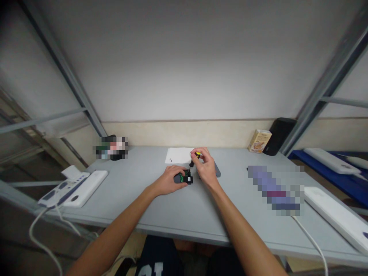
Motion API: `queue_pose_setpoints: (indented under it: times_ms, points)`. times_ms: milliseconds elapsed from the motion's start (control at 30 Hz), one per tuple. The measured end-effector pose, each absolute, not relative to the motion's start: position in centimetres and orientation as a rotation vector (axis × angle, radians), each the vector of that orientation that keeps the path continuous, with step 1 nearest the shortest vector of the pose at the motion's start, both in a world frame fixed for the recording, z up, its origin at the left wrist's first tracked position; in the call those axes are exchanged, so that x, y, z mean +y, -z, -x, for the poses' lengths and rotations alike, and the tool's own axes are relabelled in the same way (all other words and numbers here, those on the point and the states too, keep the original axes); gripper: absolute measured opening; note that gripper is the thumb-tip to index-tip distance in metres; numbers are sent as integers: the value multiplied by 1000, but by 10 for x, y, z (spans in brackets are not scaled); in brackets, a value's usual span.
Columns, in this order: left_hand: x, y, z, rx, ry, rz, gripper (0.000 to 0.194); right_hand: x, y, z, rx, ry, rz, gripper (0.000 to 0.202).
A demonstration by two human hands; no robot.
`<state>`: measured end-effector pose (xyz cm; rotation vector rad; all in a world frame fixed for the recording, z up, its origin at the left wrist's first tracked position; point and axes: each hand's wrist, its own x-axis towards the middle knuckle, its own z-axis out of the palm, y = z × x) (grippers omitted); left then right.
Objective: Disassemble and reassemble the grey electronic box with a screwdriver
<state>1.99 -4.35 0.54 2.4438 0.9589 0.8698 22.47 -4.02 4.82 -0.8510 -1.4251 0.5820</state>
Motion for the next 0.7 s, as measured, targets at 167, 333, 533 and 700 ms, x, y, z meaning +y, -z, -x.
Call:
queue_pose_setpoints:
  times_ms: [167,333,533,700]
  points:
    - [-43,-5,-19,977,-849,-2438,29,-40,-52,-227,-1434,-689,822,26]
    - [-42,-2,-18,970,-872,-2430,30,-39,-49,-226,-1417,-659,808,23]
    - [-40,-2,-17,956,-861,-2416,32,-39,-44,-228,-1432,-638,872,26]
    - [-36,-10,-17,936,-769,-2455,33,-40,-53,-231,-1489,-687,805,22]
